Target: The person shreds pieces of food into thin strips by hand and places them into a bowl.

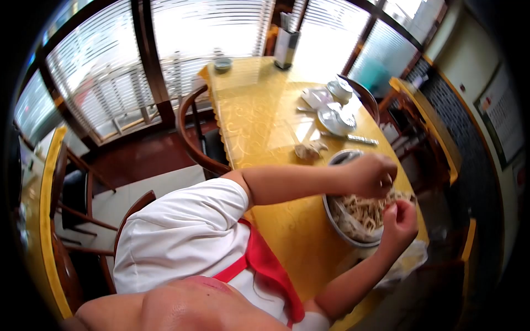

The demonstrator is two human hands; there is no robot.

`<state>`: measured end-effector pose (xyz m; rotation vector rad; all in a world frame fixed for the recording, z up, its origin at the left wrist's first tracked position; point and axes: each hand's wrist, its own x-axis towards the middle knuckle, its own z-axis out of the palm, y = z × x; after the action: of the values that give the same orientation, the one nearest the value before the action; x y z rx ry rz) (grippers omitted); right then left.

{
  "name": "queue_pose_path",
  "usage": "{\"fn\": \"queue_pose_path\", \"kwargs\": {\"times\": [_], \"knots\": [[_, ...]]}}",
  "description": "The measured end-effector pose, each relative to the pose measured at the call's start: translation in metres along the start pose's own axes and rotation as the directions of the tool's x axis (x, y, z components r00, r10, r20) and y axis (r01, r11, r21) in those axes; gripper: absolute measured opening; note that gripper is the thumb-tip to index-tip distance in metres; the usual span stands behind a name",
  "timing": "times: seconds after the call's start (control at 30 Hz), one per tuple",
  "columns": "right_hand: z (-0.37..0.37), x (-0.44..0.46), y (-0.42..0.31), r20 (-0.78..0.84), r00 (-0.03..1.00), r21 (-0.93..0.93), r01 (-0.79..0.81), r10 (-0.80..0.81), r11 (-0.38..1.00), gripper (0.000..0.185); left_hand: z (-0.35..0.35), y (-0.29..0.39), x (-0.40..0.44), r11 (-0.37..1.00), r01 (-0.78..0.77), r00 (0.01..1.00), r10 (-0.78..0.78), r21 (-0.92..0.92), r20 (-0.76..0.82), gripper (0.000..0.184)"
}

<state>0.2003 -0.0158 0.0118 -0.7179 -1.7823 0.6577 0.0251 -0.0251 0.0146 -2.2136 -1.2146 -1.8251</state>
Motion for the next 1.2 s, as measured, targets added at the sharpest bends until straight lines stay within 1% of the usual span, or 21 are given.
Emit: {"fn": "queue_pose_path", "kwargs": {"times": [0.03, 0.07, 0.1, 0.13, 0.17, 0.2, 0.23, 0.27, 0.33, 0.47, 0.6, 0.7, 0.73, 0.83, 0.9, 0.97, 1.0, 1.07, 1.1, 1.13, 1.2], "knots": [[-0.002, 0.000, 0.000, -0.002, 1.000, 0.051, 0.018, -0.018, 0.999, 0.004, -0.008, 0.001, 0.002, 0.997, 0.044, 0.999, -0.043, -0.069, 0.005, 0.017], [-0.003, -0.001, -0.004, -0.062, 0.998, 0.022, 0.009, -0.008, 1.000, 0.003, -0.004, -0.011, 0.004, 0.991, 0.121, 0.992, -0.120, -0.056, 0.027, 0.017], [-0.004, -0.001, -0.009, -0.099, 0.995, 0.087, -0.013, 0.022, 0.996, 0.004, -0.008, -0.014, 0.007, 0.980, 0.196, 0.978, -0.198, 0.037, 0.064, 0.016], [-0.007, -0.001, -0.011, -0.136, 0.989, 0.107, -0.052, 0.067, 0.993, 0.004, -0.008, -0.022, 0.011, 0.966, 0.258, 0.964, -0.256, -0.029, 0.072, 0.014], [-0.012, -0.002, -0.016, -0.128, 0.987, 0.217, -0.068, 0.098, 0.974, 0.005, -0.015, -0.022, 0.016, 0.843, 0.522, 0.847, -0.493, -0.131, 0.200, 0.016], [-0.015, -0.002, -0.020, -0.199, 0.968, 0.222, -0.106, 0.152, 0.969, 0.007, -0.011, -0.043, 0.015, 0.939, 0.329, 0.942, -0.317, -0.105, 0.114, 0.016], [-0.020, -0.001, -0.019, -0.195, 0.969, 0.275, -0.095, 0.152, 0.957, 0.008, -0.017, -0.038, 0.020, 0.910, 0.413, 0.909, -0.410, -0.033, 0.079, 0.014], [-0.022, -0.002, -0.019, -0.228, 0.959, 0.274, -0.104, 0.170, 0.956, 0.009, -0.008, -0.063, 0.019, 0.964, 0.255, 0.967, -0.254, 0.071, -0.018, 0.011], [-0.030, -0.001, -0.016, -0.276, 0.948, 0.230, -0.093, 0.157, 0.969, 0.009, -0.010, -0.053, 0.023, 0.937, 0.301, 0.953, -0.304, 0.177, -0.013, 0.019], [-0.037, 0.000, -0.013, -0.358, 0.922, 0.229, -0.064, 0.145, 0.971, 0.010, -0.001, -0.078, 0.024, 0.953, 0.108, 0.993, -0.092, 0.283, -0.068, 0.014], [-0.051, 0.000, -0.009, -0.402, 0.911, 0.192, -0.014, 0.092, 0.981, 0.011, -0.001, -0.096, 0.017, 0.917, 0.061, 0.995, -0.023, 0.394, -0.100, 0.016], [-0.044, 0.003, 0.006, -0.254, 0.957, -0.009, -0.150, 0.142, 0.989, 0.011, 0.009, -0.085, 0.009, 0.952, 0.205, 0.968, -0.231, 0.227, 0.096, 0.017], [-0.035, 0.004, 0.008, -0.204, 0.960, -0.185, -0.232, 0.193, 0.955, 0.013, 0.013, -0.081, 0.009, 0.946, 0.197, 0.950, -0.249, 0.259, 0.188, 0.018], [-0.008, 0.006, 0.031, -0.044, 0.986, -0.536, -0.157, 0.158, 0.830, 0.015, 0.025, -0.067, -0.001, 0.952, 0.226, 0.870, -0.293, 0.207, 0.396, 0.018], [0.005, 0.006, 0.043, -0.034, 0.983, -0.630, -0.162, 0.181, 0.760, 0.012, 0.025, -0.063, -0.003, 0.925, 0.372, 0.782, -0.358, 0.078, 0.511, 0.020], [0.010, 0.005, 0.048, -0.022, 0.994, -0.599, -0.101, 0.110, 0.794, 0.014, 0.019, -0.068, -0.004, 0.878, 0.470, 0.730, -0.331, -0.087, 0.598, 0.022], [0.011, 0.005, 0.048, -0.036, 0.997, -0.563, -0.078, 0.070, 0.823, 0.015, 0.014, -0.070, -0.001, 0.735, 0.643, 0.628, -0.346, -0.214, 0.697, 0.027], [0.014, 0.004, 0.045, -0.077, 0.996, -0.526, -0.004, -0.043, 0.851, 0.017, 0.014, -0.068, -0.001, 0.642, 0.638, 0.709, -0.275, -0.424, 0.650, 0.032], [0.016, 0.004, 0.038, -0.063, 0.998, -0.463, -0.013, -0.018, 0.886, 0.017, 0.013, -0.067, -0.001, 0.585, 0.621, 0.748, -0.245, -0.522, 0.617, 0.035], [0.018, 0.004, 0.030, -0.048, 0.999, -0.400, -0.025, 0.006, 0.916, 0.017, 0.012, -0.064, 0.001, 0.554, 0.630, 0.745, -0.235, -0.544, 0.624, 0.049], [0.022, 0.004, 0.017, -0.006, 0.998, -0.282, -0.064, 0.065, 0.957, 0.020, 0.012, -0.057, -0.001, 0.435, 0.650, 0.740, -0.179, -0.622, 0.648, 0.056]]}}
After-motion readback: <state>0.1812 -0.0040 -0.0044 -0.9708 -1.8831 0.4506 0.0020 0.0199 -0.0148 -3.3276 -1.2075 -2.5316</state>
